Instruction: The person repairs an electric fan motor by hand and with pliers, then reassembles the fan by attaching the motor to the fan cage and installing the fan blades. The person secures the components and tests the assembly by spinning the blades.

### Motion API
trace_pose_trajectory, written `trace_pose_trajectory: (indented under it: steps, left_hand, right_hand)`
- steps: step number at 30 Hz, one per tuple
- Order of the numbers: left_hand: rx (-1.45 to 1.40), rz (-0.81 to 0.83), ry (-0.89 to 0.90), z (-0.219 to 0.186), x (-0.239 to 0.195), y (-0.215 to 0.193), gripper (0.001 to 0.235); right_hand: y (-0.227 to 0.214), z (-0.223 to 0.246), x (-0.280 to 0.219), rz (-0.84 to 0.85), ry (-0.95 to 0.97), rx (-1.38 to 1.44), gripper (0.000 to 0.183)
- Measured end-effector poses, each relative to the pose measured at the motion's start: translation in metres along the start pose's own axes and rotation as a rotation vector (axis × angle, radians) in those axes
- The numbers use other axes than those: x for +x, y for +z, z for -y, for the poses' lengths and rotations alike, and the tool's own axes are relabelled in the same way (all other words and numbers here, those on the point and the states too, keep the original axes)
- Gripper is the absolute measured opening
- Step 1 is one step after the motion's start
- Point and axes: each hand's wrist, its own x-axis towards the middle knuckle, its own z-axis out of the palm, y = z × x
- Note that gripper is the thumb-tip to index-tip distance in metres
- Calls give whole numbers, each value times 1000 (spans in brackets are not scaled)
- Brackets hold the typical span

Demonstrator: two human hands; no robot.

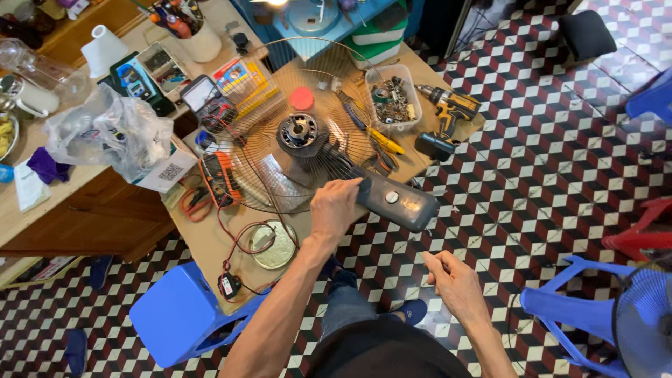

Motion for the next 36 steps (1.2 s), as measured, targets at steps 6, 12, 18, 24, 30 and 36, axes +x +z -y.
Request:
trace_pose_trajectory:
  steps: [6, 12, 18, 24, 30, 36]
  left_hand:
    - [-214, -111, 5, -88, -10, 6, 18]
    - [-433, 677, -349, -201, -51, 78, 25]
    - [-442, 867, -138, -223, -52, 152, 41]
    - [-427, 1081, 4, -256, -39, 213, 79]
    - [-241, 1353, -50, -299, -49, 250, 62]
    - [-95, 1225, -59, -301, -93, 313, 48]
  right_hand:
    - [-36, -60, -12, -198, -227, 98, 23]
    - [-77, -89, -28, -296, -126, 179, 19]
    - [-121, -128, -60, -590, 147, 351, 35]
    - [-153, -220, -65, -859, 381, 707, 31]
    - [-237, -352, -46, -1097, 448, 379, 52]
    - [-391, -491, 37, -1055, 554, -48, 84]
